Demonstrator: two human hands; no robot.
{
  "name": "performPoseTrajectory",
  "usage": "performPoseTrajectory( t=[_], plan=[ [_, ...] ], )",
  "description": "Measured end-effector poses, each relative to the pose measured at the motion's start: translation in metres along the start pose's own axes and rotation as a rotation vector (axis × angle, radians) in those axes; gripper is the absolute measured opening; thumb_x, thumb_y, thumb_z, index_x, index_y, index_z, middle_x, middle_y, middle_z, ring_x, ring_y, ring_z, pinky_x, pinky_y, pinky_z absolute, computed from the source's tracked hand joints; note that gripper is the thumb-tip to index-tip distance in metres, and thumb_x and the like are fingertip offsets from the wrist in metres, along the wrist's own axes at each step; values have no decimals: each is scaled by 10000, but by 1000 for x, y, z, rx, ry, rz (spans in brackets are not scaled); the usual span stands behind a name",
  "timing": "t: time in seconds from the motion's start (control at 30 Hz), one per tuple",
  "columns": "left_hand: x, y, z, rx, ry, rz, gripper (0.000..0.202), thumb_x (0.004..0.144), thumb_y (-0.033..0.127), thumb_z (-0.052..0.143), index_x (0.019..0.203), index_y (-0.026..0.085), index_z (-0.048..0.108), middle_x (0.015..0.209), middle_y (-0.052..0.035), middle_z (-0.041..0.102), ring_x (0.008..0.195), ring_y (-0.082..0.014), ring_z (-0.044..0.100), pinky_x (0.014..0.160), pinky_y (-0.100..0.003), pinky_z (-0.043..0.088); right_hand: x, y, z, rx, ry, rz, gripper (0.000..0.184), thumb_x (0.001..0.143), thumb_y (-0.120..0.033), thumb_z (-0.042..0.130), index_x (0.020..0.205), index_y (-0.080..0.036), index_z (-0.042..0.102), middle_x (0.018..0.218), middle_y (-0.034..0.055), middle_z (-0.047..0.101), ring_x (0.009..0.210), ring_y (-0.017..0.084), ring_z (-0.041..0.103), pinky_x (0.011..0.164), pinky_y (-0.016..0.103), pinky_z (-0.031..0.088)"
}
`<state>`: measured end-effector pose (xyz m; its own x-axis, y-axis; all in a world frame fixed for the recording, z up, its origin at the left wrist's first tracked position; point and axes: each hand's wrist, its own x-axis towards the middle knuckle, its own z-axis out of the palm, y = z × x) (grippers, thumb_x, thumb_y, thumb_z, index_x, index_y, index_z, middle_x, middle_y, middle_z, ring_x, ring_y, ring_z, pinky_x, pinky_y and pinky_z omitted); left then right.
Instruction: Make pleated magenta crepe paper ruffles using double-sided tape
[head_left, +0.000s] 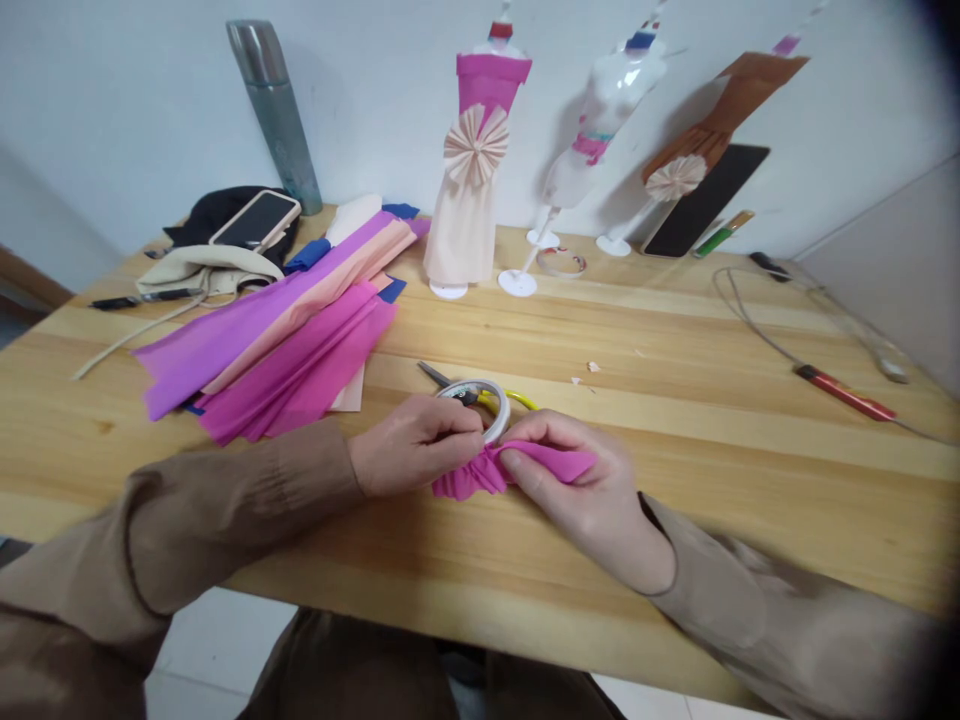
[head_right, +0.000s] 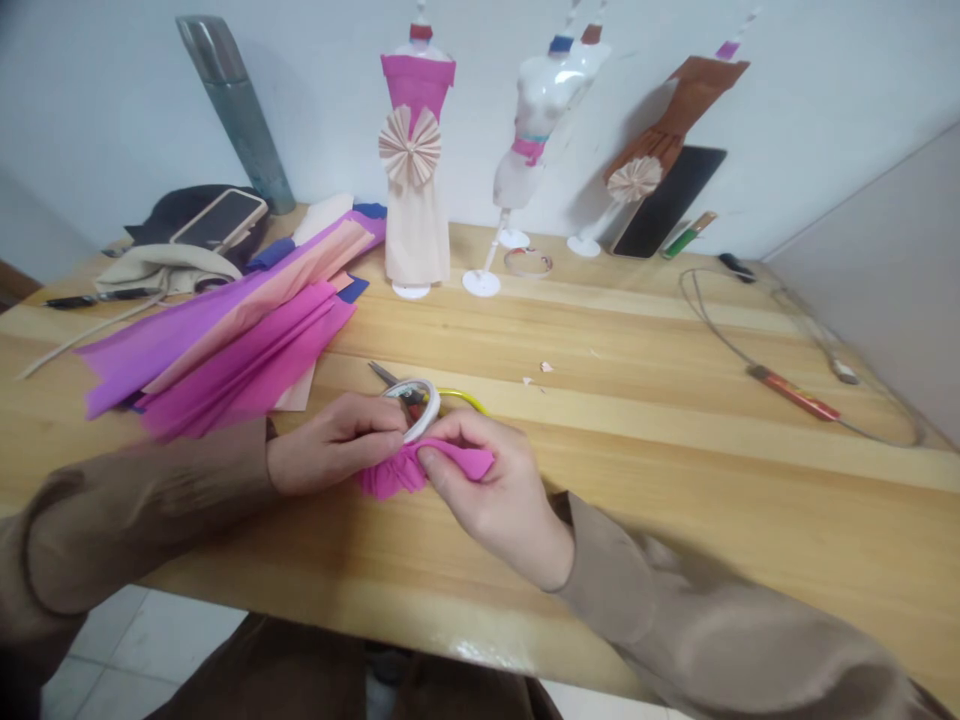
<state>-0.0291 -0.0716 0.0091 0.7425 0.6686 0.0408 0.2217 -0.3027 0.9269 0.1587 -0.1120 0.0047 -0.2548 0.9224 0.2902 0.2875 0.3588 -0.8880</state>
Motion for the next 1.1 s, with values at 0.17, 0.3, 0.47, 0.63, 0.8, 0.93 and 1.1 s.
performPoseTrajectory(
  t=[0.17, 0.3, 0.47, 0.63, 0.8, 0.93, 1.1],
  plan=[
    [0, 0, 1, -3, -1, 8, 345, 877, 291, 422, 563, 175, 338, 593, 38, 340, 613, -105, 363, 596, -261, 306, 1, 3, 3, 11, 4, -31, 96, 778, -172, 640, 702, -212, 599, 669, -8, 634, 595, 128, 581, 573, 251, 481],
    [0, 0, 1, 8, 2, 11, 349, 879, 296, 425, 563, 174, 339, 591, 39, 337, 602, -101, 353, 586, -258, 299, 1, 6, 5, -6, 37, -23, 121, 777, -194, 650, 682, -214, 576, 670, -8, 634, 608, 137, 589, 587, 263, 488],
    [0, 1, 1, 8, 1, 8, 365, 888, 311, 431, 559, 168, 365, 591, 34, 370, 605, -103, 382, 591, -255, 319, 2, 8, 5, -28, 46, -17, 134, 780, -203, 652, 670, -212, 576, 669, -6, 647, 605, 141, 596, 594, 271, 495],
    [1, 2, 2, 21, 9, 21, 364, 888, 289, 429, 551, 167, 371, 583, 29, 399, 613, -107, 410, 597, -249, 342, 2, 8, 6, -38, 57, -35, 137, 785, -198, 642, 668, -203, 572, 651, -10, 628, 589, 129, 580, 570, 249, 479],
    [1, 4, 3, 93, 17, 64, 360, 881, 229, 411, 534, 174, 329, 581, 32, 383, 602, -101, 393, 610, -251, 342, 2, 7, 6, -90, 61, -35, 208, 777, -208, 630, 598, -192, 526, 578, -22, 552, 519, 103, 500, 500, 221, 421],
    [2, 6, 3, 199, 22, 126, 335, 855, 191, 409, 528, 173, 341, 564, 29, 377, 592, -106, 375, 615, -262, 326, 3, 5, 5, -134, 32, 33, 301, 767, -236, 625, 526, -194, 450, 496, -43, 434, 458, 81, 381, 429, 210, 338],
    [1, 7, 2, 109, 22, 30, 350, 862, 221, 416, 527, 169, 328, 560, 41, 355, 572, -90, 361, 573, -244, 303, 7, 1, -2, -89, -24, 34, 243, 778, -253, 626, 573, -185, 513, 520, -37, 480, 468, 84, 404, 452, 216, 356]
  ],
)
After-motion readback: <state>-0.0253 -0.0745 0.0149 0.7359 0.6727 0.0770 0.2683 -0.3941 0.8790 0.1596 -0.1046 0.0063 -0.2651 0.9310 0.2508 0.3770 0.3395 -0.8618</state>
